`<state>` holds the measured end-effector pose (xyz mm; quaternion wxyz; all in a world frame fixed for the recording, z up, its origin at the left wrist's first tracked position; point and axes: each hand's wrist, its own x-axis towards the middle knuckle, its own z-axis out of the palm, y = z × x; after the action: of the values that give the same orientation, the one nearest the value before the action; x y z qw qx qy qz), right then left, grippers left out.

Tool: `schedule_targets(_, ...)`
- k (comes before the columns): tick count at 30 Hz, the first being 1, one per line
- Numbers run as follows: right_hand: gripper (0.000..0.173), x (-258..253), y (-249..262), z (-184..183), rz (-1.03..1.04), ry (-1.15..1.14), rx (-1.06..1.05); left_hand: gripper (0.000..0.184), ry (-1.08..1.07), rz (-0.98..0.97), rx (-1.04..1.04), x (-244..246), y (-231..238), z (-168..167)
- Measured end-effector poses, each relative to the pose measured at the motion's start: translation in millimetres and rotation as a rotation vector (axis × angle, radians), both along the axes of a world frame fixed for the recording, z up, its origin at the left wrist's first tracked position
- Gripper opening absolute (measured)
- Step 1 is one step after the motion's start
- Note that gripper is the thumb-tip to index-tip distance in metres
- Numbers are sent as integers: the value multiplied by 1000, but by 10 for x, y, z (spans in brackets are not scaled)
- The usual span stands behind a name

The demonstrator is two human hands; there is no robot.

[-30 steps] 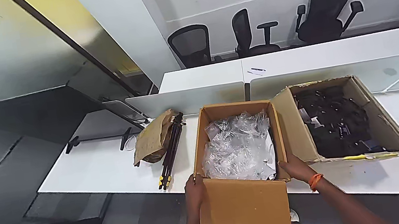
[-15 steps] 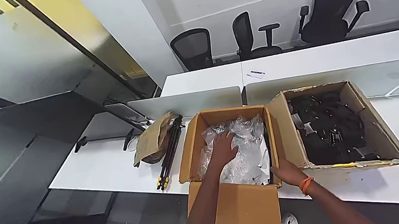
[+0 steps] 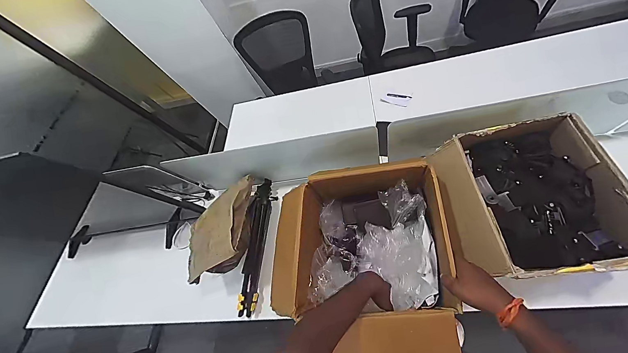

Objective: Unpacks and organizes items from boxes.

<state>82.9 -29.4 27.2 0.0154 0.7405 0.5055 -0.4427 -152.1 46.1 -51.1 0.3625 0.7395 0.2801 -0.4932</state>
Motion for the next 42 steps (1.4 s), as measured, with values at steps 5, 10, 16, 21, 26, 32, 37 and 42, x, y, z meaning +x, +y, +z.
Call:
schedule_targets(5, 92, -276, 151, 375, 224, -389, 389, 66, -93, 7, -66, -183, 148, 28)
schedule_targets(10, 90, -875, 818, 726, 617, -11, 524, 69, -152, 66, -57, -229, 86, 592)
schedule_targets(16, 95, -1461, 1185, -797, 1019, -142, -230, 57, -152, 262, -203, -483, 38, 1023)
schedule_targets(21, 83, -1579, 1089, -746, 1159, -292, -441, 50, -275, 349, -246, -1035, 88, 553)
schedule_targets(26, 102, -1416, 1553, -454, 1130, -112, -321, 70, -314, 385, 269, -1132, 135, 991)
schedule_targets(32, 110, -1532, 1511, -120, 1115, -341, -227, 129, -67, 519, 452, -1445, 426, 881)
schedule_targets(37, 54, -1669, 781, -422, 809, -423, -383, 132, 104, 490, 198, -1376, 65, 65)
schedule_targets(42, 84, -1565, 898, -628, 921, -350, -386, 131, 12, 548, -6, -1284, 163, 144)
